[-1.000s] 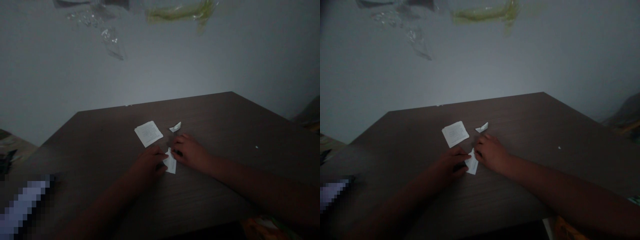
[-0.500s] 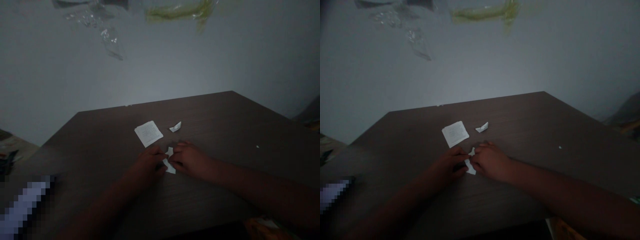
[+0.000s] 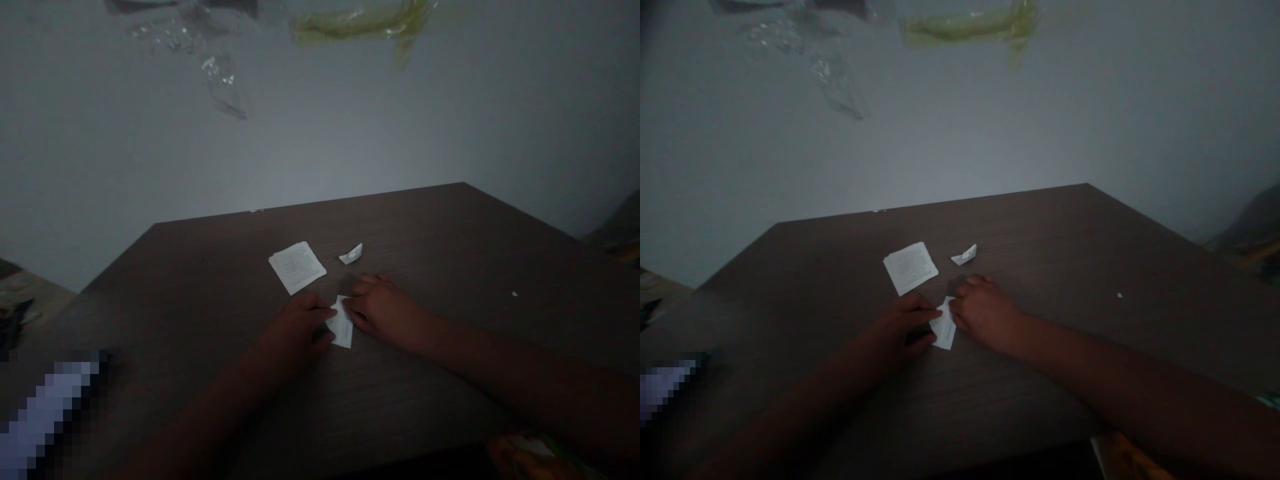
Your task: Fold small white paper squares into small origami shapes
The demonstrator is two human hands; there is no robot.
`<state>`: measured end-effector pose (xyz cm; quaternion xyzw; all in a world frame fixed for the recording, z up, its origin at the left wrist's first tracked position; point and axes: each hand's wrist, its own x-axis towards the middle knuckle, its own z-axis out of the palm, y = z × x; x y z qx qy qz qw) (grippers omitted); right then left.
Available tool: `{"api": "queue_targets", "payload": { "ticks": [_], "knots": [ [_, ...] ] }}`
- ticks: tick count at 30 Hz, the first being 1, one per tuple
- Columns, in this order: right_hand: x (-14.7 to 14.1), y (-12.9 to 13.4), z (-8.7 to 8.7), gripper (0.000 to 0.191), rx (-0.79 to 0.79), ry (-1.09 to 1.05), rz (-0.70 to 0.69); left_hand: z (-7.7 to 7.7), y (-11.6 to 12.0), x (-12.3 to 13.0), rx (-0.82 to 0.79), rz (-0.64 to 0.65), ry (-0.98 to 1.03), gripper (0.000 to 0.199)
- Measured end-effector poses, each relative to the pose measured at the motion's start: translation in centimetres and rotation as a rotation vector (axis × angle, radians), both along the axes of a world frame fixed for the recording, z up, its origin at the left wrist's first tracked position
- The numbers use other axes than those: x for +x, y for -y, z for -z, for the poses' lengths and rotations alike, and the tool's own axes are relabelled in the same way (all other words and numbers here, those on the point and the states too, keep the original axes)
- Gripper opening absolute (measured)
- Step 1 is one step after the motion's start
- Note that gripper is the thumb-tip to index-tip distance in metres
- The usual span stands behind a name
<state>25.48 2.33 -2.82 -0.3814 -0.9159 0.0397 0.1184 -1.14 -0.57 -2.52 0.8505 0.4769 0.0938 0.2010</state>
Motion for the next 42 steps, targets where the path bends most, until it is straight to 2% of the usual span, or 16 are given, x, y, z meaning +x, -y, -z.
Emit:
{"api": "queue_targets", "payload": {
  "ticks": [6,9,13,16,19,21,26,35,42],
  "knots": [
    [-0.7,2.3,-0.3,0.014,0.041,0.015,-0.152,-0.5,0.0,0.1,-0.001,0.052,0.004,0.036],
    [-0.7,2.3,-0.3,0.018,-0.019,-0.018,-0.164,-0.6,-0.1,0.2,0.013,0.047,-0.011,0.033],
    [-0.2,0.5,-0.3,0.020,-0.159,-0.089,-0.073,-0.8,0.1,0.4,0.008,0.046,-0.025,0.038],
    [0.1,-1.0,-0.1,0.015,-0.184,-0.128,0.029,-0.9,0.5,0.5,0.042,0.030,-0.022,0.041],
    [0.1,-1.5,0.0,0.008,-0.202,-0.174,0.095,-1.1,0.9,0.8,0.054,0.023,-0.035,0.043],
    [-0.1,-1.1,0.0,0.002,-0.207,-0.192,0.116,-1.3,1.1,1.1,0.042,0.028,-0.051,0.044],
    [-0.3,-0.2,0.1,0.017,-0.233,-0.239,0.136,-1.7,1.4,1.6,0.016,0.062,-0.067,0.043],
    [0.6,-2.7,0.7,0.023,-0.277,-0.344,0.258,-0.7,1.5,1.4,0.051,0.028,-0.057,0.048],
    [0.5,-2.7,0.8,0.022,-0.238,-0.335,0.230,-1.8,1.6,1.5,0.048,0.025,-0.096,0.044]
  ]
}}
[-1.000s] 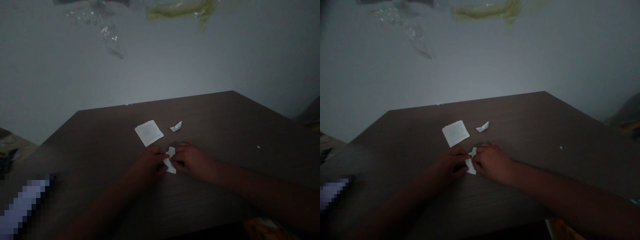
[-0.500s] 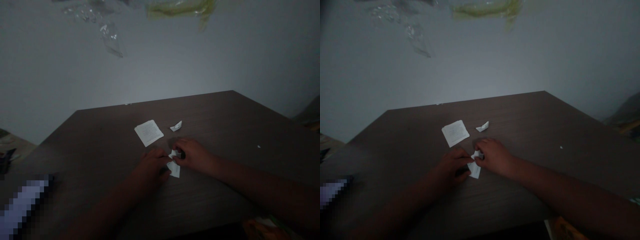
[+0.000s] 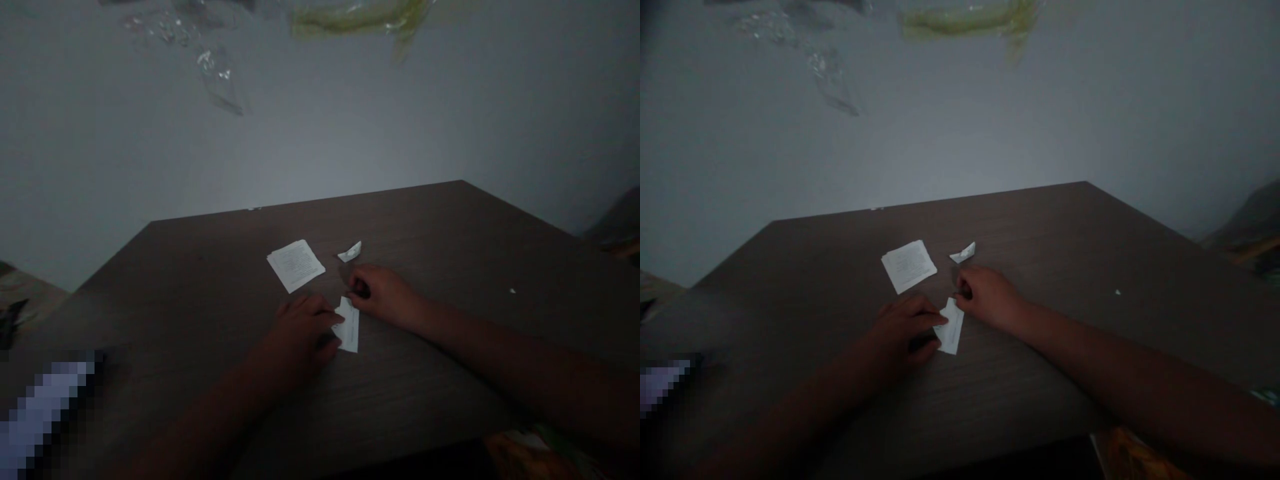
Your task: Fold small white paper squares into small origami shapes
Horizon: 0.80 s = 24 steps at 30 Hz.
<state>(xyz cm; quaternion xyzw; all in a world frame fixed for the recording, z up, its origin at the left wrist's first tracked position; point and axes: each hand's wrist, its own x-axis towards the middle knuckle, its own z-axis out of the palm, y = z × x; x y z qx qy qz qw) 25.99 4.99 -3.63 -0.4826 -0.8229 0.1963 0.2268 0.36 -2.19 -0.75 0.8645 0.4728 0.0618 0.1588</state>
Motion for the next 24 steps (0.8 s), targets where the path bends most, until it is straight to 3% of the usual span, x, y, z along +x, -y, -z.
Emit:
{"api": "queue_targets", "payload": {
  "ticks": [4,8,17,24],
  "knots": [
    [0.0,0.8,-0.3,0.013,0.021,0.061,-0.103,-0.5,0.1,0.4,0.000,-0.006,-0.038,0.041],
    [-0.2,1.4,-0.6,0.010,0.003,0.092,-0.179,-0.1,-0.1,0.7,0.007,-0.016,-0.024,0.038],
    [-0.8,1.0,-0.5,0.010,0.033,0.110,-0.130,0.1,-0.1,0.7,0.025,-0.021,0.079,0.031],
    [-1.1,1.1,-0.5,0.010,0.046,0.133,-0.116,1.4,-0.6,0.9,0.052,-0.048,0.051,0.046]
  ]
}}
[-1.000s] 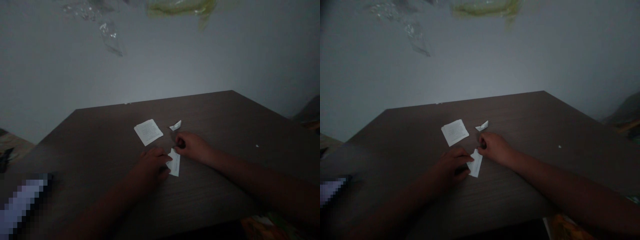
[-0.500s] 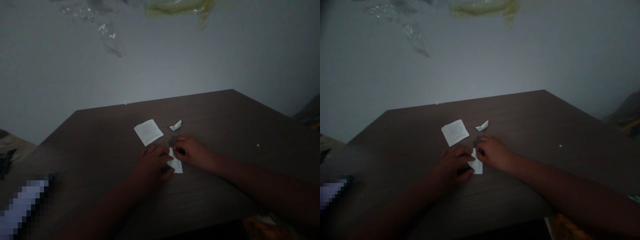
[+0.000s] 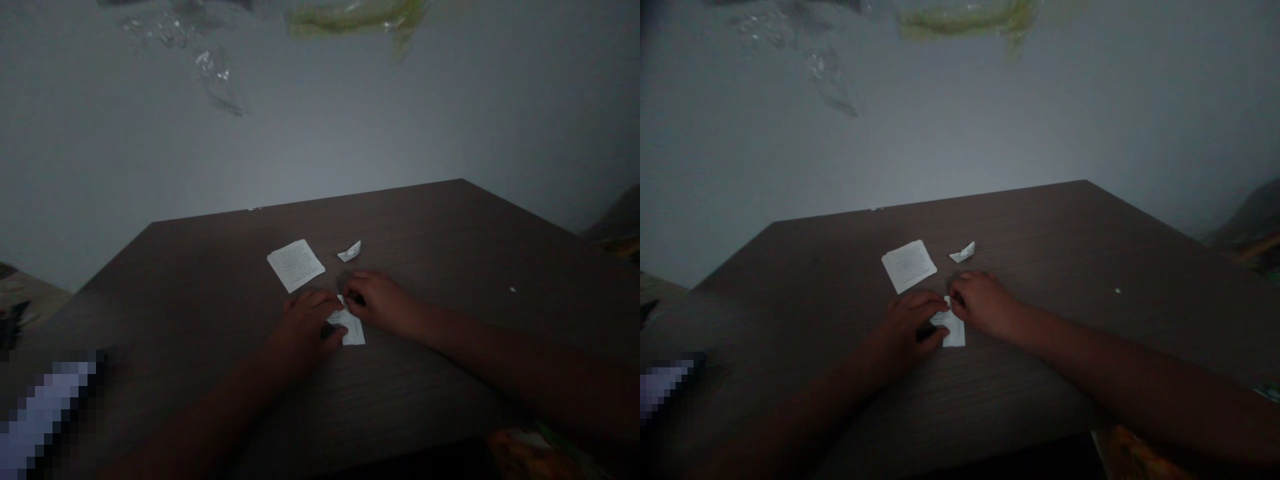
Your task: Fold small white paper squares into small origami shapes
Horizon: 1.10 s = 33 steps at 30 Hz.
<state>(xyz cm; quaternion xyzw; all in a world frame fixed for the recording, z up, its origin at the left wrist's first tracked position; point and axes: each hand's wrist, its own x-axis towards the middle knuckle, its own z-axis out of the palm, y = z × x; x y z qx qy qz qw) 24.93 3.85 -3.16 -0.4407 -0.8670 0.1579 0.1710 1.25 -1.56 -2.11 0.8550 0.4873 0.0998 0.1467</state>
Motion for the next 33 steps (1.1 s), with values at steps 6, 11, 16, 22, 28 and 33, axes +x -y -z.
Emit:
{"api": "queue_targets", "payload": {
  "ticks": [6,11,16,22,28,33],
  "knots": [
    [-0.1,0.3,0.1,0.013,0.017,0.025,0.007,0.1,0.3,-0.1,0.037,0.030,-0.022,0.050],
    [-0.2,0.4,0.2,0.012,0.022,0.036,0.017,-0.8,0.2,0.2,-0.005,0.030,-0.066,0.047],
    [-0.2,0.5,0.5,0.011,0.038,0.024,0.018,-1.2,0.3,0.3,-0.019,0.031,-0.072,0.047],
    [-0.1,0.6,0.0,0.017,0.021,0.020,-0.007,-1.7,0.3,0.1,-0.035,0.040,-0.079,0.046],
    [0.1,1.4,-1.0,0.017,-0.026,0.023,-0.044,-1.7,0.2,0.1,-0.064,0.044,-0.092,0.052],
    [0.1,2.1,-1.3,0.019,-0.056,0.005,-0.110,-1.8,0.2,0.1,-0.079,0.035,-0.103,0.053]
  ]
}}
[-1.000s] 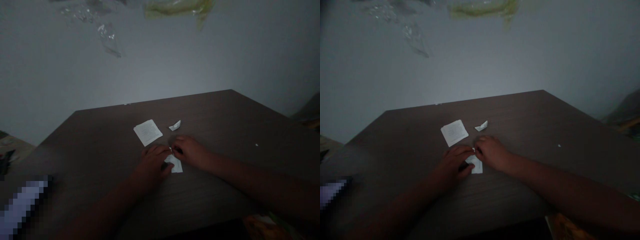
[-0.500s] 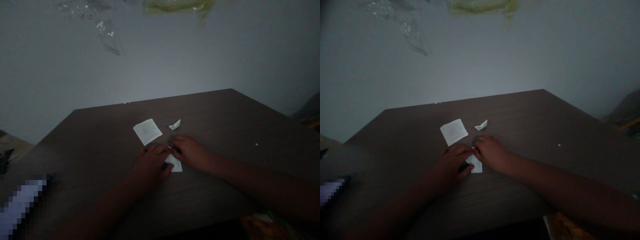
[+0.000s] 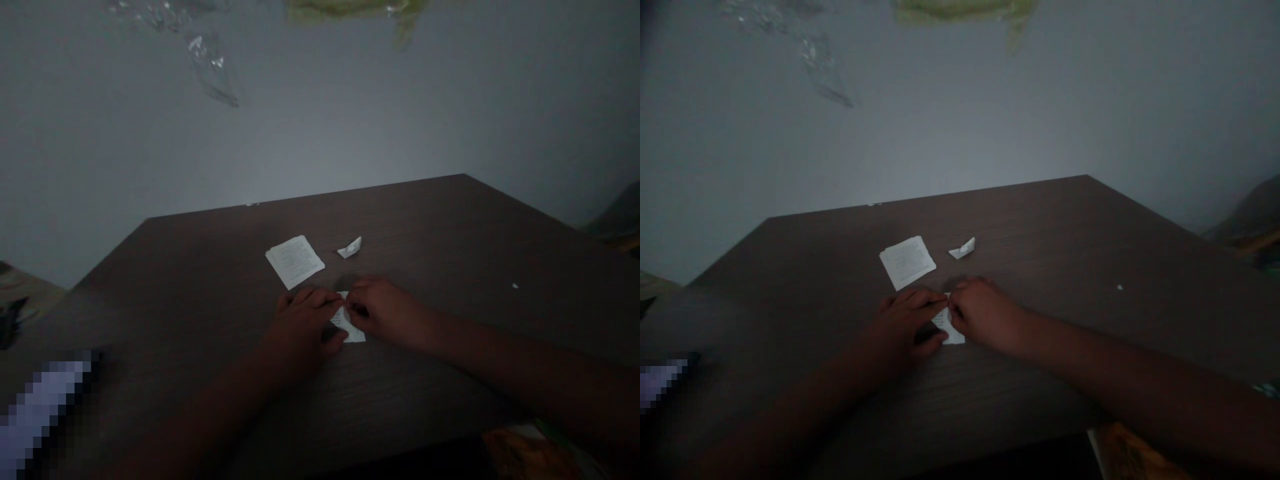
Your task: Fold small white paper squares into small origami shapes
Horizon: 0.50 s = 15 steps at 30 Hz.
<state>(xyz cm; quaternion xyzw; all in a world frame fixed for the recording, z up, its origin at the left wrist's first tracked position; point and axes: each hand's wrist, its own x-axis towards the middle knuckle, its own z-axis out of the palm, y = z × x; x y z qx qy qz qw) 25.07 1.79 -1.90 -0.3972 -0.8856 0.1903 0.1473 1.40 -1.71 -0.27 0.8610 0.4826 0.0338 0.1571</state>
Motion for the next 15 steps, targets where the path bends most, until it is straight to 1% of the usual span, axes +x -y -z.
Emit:
{"api": "queue_targets", "payload": {
  "ticks": [6,11,15],
  "knots": [
    [0.0,0.9,-0.7,0.022,-0.008,0.031,-0.054,0.0,0.0,-0.1,0.002,0.006,-0.004,0.053],
    [0.0,1.8,-1.1,0.019,-0.023,0.036,-0.080,-0.1,0.1,-0.1,0.000,0.005,0.000,0.050],
    [-0.1,2.6,-1.3,0.019,-0.049,0.036,-0.093,-0.1,0.0,-0.1,-0.007,0.005,-0.002,0.054]
  ]
}}
